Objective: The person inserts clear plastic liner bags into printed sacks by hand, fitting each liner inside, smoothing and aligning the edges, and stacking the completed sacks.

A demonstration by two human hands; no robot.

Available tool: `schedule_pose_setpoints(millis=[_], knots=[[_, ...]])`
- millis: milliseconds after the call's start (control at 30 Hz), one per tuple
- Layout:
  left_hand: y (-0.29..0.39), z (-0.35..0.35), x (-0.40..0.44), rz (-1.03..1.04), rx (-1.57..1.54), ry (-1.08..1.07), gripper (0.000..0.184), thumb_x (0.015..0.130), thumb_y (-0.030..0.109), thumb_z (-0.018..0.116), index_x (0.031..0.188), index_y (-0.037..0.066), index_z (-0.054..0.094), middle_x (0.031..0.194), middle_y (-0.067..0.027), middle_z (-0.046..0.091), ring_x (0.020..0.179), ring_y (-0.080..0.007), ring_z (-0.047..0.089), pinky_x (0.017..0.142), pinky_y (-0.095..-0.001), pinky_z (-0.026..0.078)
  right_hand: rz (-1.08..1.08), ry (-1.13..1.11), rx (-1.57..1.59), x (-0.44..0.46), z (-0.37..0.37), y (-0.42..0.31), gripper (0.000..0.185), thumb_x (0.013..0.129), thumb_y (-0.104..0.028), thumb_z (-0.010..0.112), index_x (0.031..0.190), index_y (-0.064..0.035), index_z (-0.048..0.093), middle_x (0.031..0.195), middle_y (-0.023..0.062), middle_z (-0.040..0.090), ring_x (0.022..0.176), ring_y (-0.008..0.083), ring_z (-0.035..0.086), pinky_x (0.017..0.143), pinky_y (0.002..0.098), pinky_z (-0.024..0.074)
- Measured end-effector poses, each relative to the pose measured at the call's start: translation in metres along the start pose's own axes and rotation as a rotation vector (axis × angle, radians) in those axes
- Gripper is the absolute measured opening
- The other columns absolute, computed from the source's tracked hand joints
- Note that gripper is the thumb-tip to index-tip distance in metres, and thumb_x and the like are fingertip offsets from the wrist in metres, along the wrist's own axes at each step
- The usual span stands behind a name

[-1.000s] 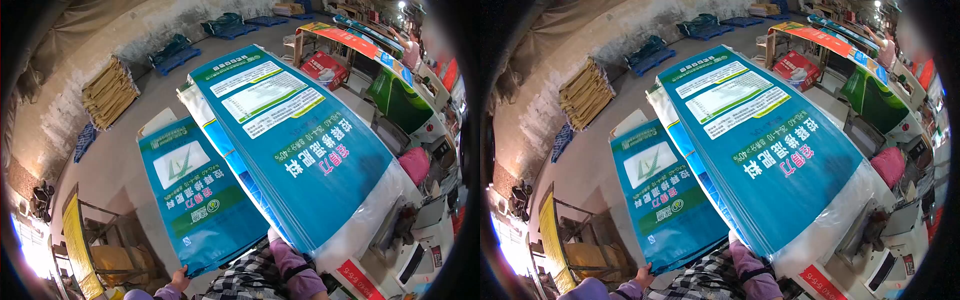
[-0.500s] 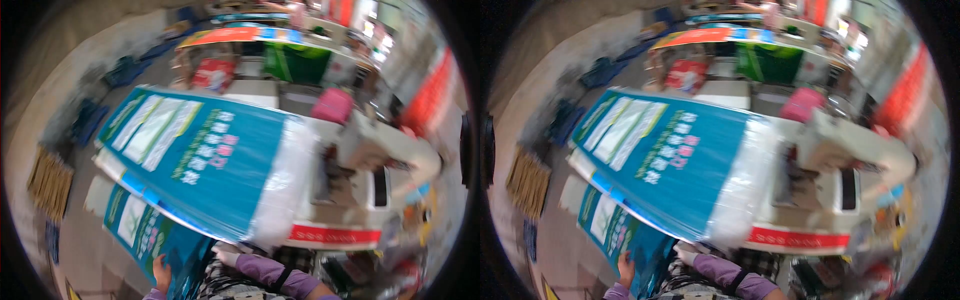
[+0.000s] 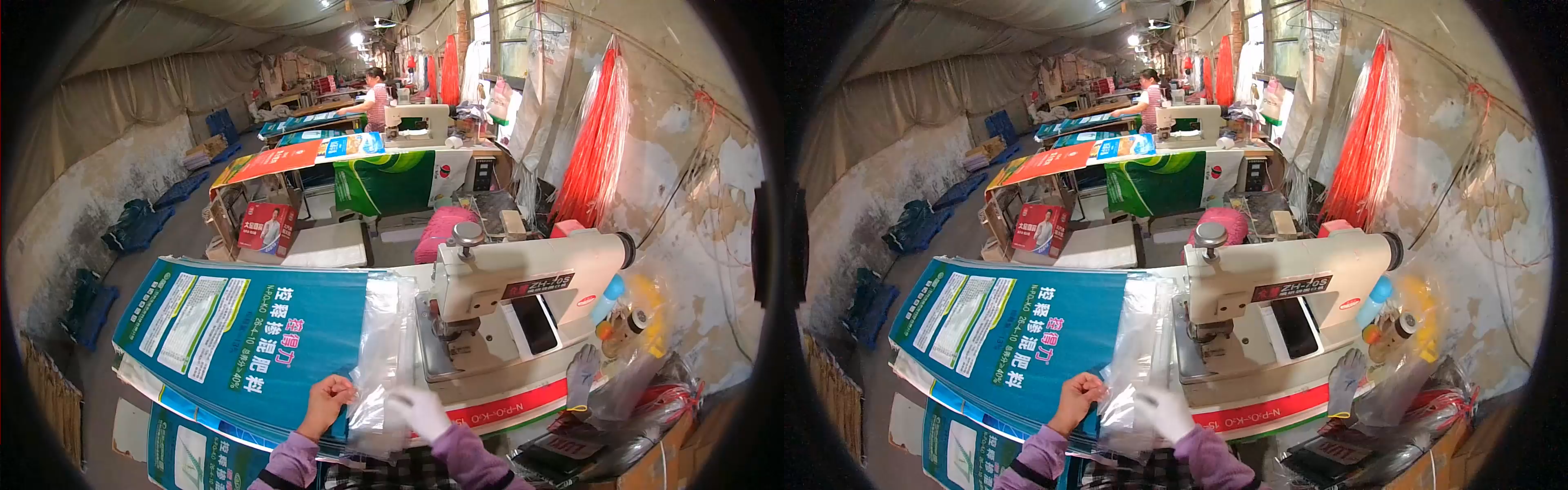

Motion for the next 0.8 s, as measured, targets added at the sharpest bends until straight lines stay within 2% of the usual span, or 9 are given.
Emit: schedule_pose_setpoints(millis=[100,167,233,400,567,667,700,767,800], knots=[[0.017,0.003,-0.017,0.149,0.16,0.051,0.006,0.089,-0.004,0.061,0.086,0.001,0.064,0.078,0.0001,0.066,0.071,-0.0045,0.058,0.063,-0.0206,0.047,0.142,-0.001,-0.062,0.023,0.005,0.014,0.038,0.091,-0.037,0.06,0.106,-0.0033,0.069,0.099,0.0161,0.07,0.087,0.0267,0.068,0.082,0.0339,0.052],[0.035,0.011,-0.024,0.179,0.295,0.065,0.007,0.085,-0.005,0.065,0.089,0.001,0.065,0.076,-0.0002,0.067,0.072,-0.0048,0.059,0.066,-0.0207,0.047,0.39,-0.163,0.324,0.031,0.049,0.042,0.042,0.093,-0.041,0.056,0.101,-0.0021,0.069,0.089,0.0169,0.069,0.081,0.0258,0.068,0.075,0.036,0.052],[0.044,0.015,-0.032,0.224,0.358,0.077,0.014,0.08,-0.007,0.07,0.089,0.001,0.062,0.074,-0.001,0.067,0.071,-0.0056,0.059,0.066,-0.0215,0.048,0.066,-0.112,0.213,0.041,0.083,0.057,0.047,0.094,-0.044,0.051,0.097,-0.0013,0.07,0.081,0.0179,0.067,0.075,0.0259,0.068,0.071,0.0398,0.0511],[0.023,-0.017,-0.032,-0.076,-0.166,0.055,0.03,0.072,-0.014,0.069,0.09,0.006,0.057,0.075,-0.0019,0.065,0.067,-0.0102,0.061,0.066,-0.0235,0.05,0.11,-0.082,-0.171,0.014,0.077,0.013,0.044,0.095,-0.04,0.048,0.087,-0.0024,0.07,0.075,0.0195,0.066,0.067,0.0313,0.065,0.068,0.0462,0.0495],[0.014,-0.023,-0.053,-0.001,-0.379,0.187,0.029,0.072,-0.016,0.07,0.081,0.008,0.056,0.078,-0.0008,0.061,0.075,-0.0102,0.061,0.073,-0.0244,0.051,0.125,-0.161,-0.522,0.007,0.069,0.059,0.032,0.091,-0.03,0.054,0.084,-0.0017,0.067,0.083,0.0196,0.067,0.076,0.0355,0.065,0.072,0.0463,0.0506],[0.029,-0.015,-0.069,0.11,-0.437,0.214,0.029,0.073,-0.015,0.071,0.08,0.008,0.055,0.078,-0.0013,0.061,0.076,-0.0107,0.06,0.073,-0.0247,0.05,-0.238,0.444,-0.539,-0.003,0.02,-0.013,0.039,0.086,-0.037,0.061,0.108,-0.0045,0.063,0.091,0.0189,0.064,0.093,0.0343,0.063,0.082,0.0414,0.0495],[0.036,-0.012,-0.071,0.152,-0.367,0.18,0.028,0.074,-0.015,0.069,0.08,0.008,0.055,0.079,-0.0019,0.061,0.076,-0.0119,0.061,0.073,-0.0251,0.05,-0.241,0.45,-0.544,-0.01,0.017,-0.035,0.039,0.086,-0.037,0.061,0.108,-0.0045,0.063,0.091,0.0189,0.064,0.093,0.0343,0.063,0.082,0.0414,0.0495],[0.038,-0.009,-0.072,0.205,-0.304,0.136,0.026,0.074,-0.015,0.068,0.08,0.007,0.055,0.08,-0.0025,0.062,0.077,-0.0131,0.061,0.074,-0.0254,0.05,-0.561,0.099,-0.295,-0.018,0.04,-0.079,0.034,0.086,-0.034,0.063,0.099,-0.003,0.063,0.092,0.0162,0.065,0.085,0.0357,0.063,0.08,0.0431,0.0492],[0.036,-0.005,-0.074,0.236,-0.131,0.044,0.023,0.073,-0.013,0.067,0.082,0.006,0.058,0.083,-0.0043,0.064,0.079,-0.0144,0.063,0.079,-0.0286,0.05,-0.327,-0.135,-0.199,-0.011,0.058,-0.065,0.035,0.085,-0.035,0.065,0.098,-0.0022,0.063,0.089,0.0159,0.065,0.084,0.0357,0.064,0.079,0.043,0.0493]])
Point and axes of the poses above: each hand's wrist, its own x-axis towards the middle knuckle, its own z-axis out of the palm, y = z × x, the point moved 7 cm from there along x, towards the middle knuckle
